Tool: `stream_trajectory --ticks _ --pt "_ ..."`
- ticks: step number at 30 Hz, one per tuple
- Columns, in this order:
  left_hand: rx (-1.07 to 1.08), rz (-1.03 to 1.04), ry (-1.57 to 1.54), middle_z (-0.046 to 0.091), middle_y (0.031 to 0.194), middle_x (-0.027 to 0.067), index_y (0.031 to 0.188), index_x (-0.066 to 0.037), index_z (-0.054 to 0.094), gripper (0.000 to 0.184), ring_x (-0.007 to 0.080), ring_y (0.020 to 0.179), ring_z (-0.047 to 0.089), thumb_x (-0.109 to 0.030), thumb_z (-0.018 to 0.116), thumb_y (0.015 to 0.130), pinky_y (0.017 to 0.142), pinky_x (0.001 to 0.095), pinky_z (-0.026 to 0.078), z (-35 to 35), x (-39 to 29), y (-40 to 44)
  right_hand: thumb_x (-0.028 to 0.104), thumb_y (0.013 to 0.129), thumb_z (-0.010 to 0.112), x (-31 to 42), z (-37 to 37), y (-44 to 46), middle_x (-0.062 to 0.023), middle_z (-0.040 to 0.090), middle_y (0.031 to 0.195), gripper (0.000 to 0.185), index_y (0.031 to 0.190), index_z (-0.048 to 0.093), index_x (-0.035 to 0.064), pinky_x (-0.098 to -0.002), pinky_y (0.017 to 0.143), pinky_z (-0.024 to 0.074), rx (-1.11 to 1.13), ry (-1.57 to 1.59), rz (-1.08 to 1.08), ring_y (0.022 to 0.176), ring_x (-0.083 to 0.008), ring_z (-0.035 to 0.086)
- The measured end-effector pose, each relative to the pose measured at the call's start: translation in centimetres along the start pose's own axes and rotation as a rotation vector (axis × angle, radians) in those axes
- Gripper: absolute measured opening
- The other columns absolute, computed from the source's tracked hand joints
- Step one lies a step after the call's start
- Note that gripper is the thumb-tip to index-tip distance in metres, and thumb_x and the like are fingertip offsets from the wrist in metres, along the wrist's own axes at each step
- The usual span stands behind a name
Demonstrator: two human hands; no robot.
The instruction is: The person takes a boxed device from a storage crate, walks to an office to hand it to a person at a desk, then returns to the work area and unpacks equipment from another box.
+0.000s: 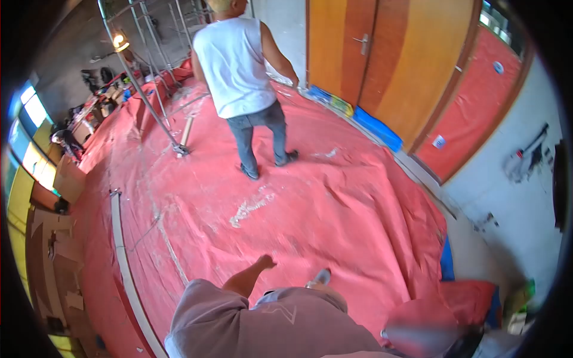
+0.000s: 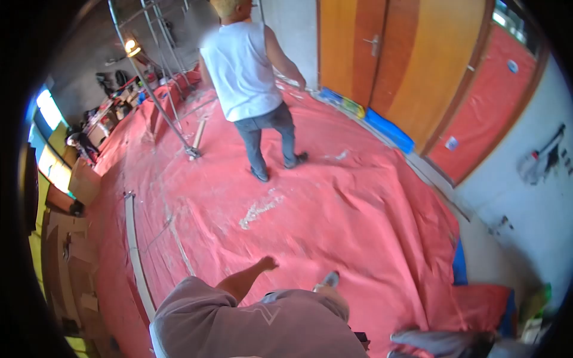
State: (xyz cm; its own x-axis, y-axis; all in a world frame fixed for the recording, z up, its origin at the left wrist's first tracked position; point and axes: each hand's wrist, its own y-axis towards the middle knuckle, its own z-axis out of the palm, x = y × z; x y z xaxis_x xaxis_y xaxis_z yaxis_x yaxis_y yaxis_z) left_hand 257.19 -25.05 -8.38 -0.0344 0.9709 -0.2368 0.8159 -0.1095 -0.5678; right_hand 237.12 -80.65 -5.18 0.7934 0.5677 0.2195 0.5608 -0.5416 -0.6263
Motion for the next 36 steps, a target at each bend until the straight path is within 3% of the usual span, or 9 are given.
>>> stream_trajectory --ticks 5,7,13,19,23,28,31,32,36 --pt "0.033 -0.551 -0.253 0.068 0.090 0.0174 0.086 -0.008 0.069 0.045 0.0327 0.088 0.065 -0.049 0.059 0.072 0.079 0.0424 0.051 0.7 3.7 -3.1 0.048 0.057 0.080 15.5 -8.4 14.2 -0.0300 0.053 0.120 0.114 0.142 0.019 0.0017 -0.0513 0.100 0.0370 -0.093 0.009 -0.290 0.111 -0.0499 0.049" --pt "0.029 -0.411 -0.320 0.068 0.085 0.0140 0.085 -0.010 0.069 0.046 0.0292 0.081 0.065 -0.053 0.059 0.075 0.075 0.0395 0.051 1.3 4.1 -2.8 0.053 0.061 0.077 24.6 -14.0 17.1 -0.0313 0.042 0.132 0.116 0.143 0.016 -0.0012 -0.0490 0.106 0.0294 -0.002 -0.002 -0.417 0.119 -0.0554 0.039" --pt "0.349 -0.867 -0.699 0.069 0.089 0.0075 0.094 -0.009 0.070 0.049 0.0170 0.078 0.063 -0.049 0.077 0.067 0.075 0.0352 0.051 -7.2 -0.4 6.5 0.044 0.066 0.077 45.0 -22.3 25.9 -0.0323 0.051 0.115 0.102 0.141 0.024 -0.0005 -0.0495 0.089 0.0449 -0.286 -0.011 -0.695 0.103 -0.0466 0.053" --pt "0.002 0.193 -0.002 0.067 0.084 0.0140 0.084 -0.010 0.069 0.042 0.0290 0.082 0.064 -0.051 0.062 0.077 0.076 0.0461 0.049 -17.7 3.5 33.8 0.039 0.064 0.080 53.0 -22.7 33.7 -0.0316 0.058 0.110 0.102 0.139 0.027 -0.0048 -0.0451 0.088 0.0484 -0.305 0.394 -0.604 0.102 -0.0406 0.059" --pt "-0.353 -0.212 -0.551 0.068 0.094 0.0146 0.097 -0.005 0.067 0.044 0.0329 0.092 0.064 -0.044 0.062 0.079 0.083 0.0418 0.050 -37.5 -1.0 43.9 0.041 0.063 0.080 58.8 -23.4 34.3 -0.0291 0.061 0.107 0.103 0.138 0.028 -0.0064 -0.0431 0.086 0.0504 -0.227 0.379 -0.434 0.099 -0.0398 0.061" --pt "-0.444 -0.074 -0.729 0.067 0.098 0.0163 0.102 -0.004 0.067 0.040 0.0296 0.097 0.063 -0.036 0.067 0.078 0.084 0.0401 0.049 -53.2 -4.2 54.6 0.046 0.062 0.079 65.4 -24.8 40.0 -0.0259 0.051 0.126 0.109 0.142 0.023 -0.0003 -0.0437 0.099 0.0418 -0.087 0.185 -0.245 0.118 -0.0412 0.048" --pt "-0.656 0.138 -0.261 0.066 0.098 0.0171 0.100 -0.002 0.066 0.040 0.0320 0.093 0.063 -0.039 0.060 0.084 0.083 0.0406 0.049 -51.7 -1.2 60.3 0.056 0.057 0.079 67.2 -22.7 47.5 -0.0333 0.035 0.136 0.120 0.146 0.014 0.0062 -0.0502 0.102 0.0361 -0.021 0.007 -0.192 0.123 -0.0509 0.039" --pt "-0.345 0.095 -0.001 0.065 0.102 0.0186 0.101 -0.002 0.065 0.043 0.0330 0.097 0.062 -0.041 0.059 0.084 0.084 0.0408 0.049 -51.8 -1.2 61.5 0.056 0.056 0.079 68.7 -23.4 49.7 -0.0360 0.031 0.137 0.122 0.146 0.012 0.0090 -0.0515 0.101 0.0364 -0.003 -0.038 -0.134 0.122 -0.0514 0.040" --pt "-0.126 -0.291 -0.383 0.064 0.112 0.0154 0.106 -0.007 0.067 0.063 0.0307 0.107 0.059 -0.060 0.065 0.071 0.093 0.0389 0.046 -46.9 0.0 58.7 0.057 0.057 0.079 76.4 -27.3 51.2 -0.0387 0.031 0.133 0.121 0.147 0.011 0.0131 -0.0528 0.098 0.0385 0.073 -0.060 -0.176 0.119 -0.0512 0.042"
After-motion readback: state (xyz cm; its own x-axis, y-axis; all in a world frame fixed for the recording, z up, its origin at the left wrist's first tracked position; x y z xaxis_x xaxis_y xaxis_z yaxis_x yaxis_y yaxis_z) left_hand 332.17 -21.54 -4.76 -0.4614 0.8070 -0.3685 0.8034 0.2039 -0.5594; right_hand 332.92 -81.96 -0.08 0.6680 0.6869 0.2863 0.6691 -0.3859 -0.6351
